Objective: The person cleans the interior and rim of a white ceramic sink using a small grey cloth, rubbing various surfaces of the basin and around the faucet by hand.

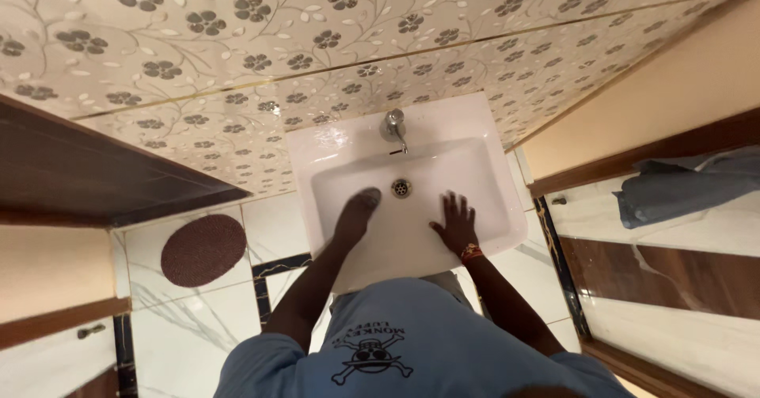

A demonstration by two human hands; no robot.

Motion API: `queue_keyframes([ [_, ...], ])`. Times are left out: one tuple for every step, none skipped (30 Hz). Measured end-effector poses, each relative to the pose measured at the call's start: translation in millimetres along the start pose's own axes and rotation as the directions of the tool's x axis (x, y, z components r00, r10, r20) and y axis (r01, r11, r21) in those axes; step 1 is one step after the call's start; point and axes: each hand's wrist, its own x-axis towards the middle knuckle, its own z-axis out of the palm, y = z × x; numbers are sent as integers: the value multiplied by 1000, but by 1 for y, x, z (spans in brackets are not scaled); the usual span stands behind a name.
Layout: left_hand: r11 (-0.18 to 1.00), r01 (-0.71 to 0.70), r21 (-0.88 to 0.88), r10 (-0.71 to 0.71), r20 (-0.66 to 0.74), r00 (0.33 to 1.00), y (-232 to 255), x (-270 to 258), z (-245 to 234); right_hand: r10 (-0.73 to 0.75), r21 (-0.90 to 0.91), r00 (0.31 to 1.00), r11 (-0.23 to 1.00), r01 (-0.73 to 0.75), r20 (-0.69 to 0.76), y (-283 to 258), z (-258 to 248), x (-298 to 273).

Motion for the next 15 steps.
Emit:
queue_keyframes([
  [999,38,16,-37,-94,995,-5,2,-3,-59,-9,998,998,59,0,0,0,1],
  [997,77,28,-71,-187,980,-7,3,-5,-117,-17,993,993,117,1,0,1,-3],
  [986,153,73,-136,-197,971,-7,4,-7,-175,-27,985,984,175,-1,0,0,-4],
  [967,227,115,-200,-209,957,-6,3,-9,-188,3,982,982,188,21,-3,0,-4],
  [943,297,150,-259,-227,939,-2,8,-8,-197,26,979,980,196,42,-2,-1,-2],
  [943,302,138,-271,-209,940,1,15,-8,-206,48,976,978,204,63,-1,-2,0],
  [942,311,123,-286,-187,940,5,18,-6,-211,102,976,974,205,54,1,-2,-1],
  [941,320,109,-300,-163,940,13,24,-2,-215,155,975,966,206,46,4,-2,-2],
  [952,296,79,-278,-178,944,21,27,1,-220,216,975,954,207,38,3,-1,-3],
  [961,270,50,-256,-194,947,30,32,6,-221,245,974,948,205,43,6,0,-3],
  [971,240,23,-230,-211,950,36,39,9,-220,274,974,941,199,46,9,0,-2],
  [968,249,33,-238,-195,952,43,48,12,-218,303,975,933,193,49,11,0,0],
  [966,256,40,-246,-177,953,55,57,19,-231,341,972,918,203,41,14,1,0],
  [963,264,46,-254,-159,954,67,66,25,-243,378,969,901,213,33,16,2,-1],
  [962,273,14,-268,-134,954,79,78,31,-257,414,966,882,226,21,21,2,1],
])
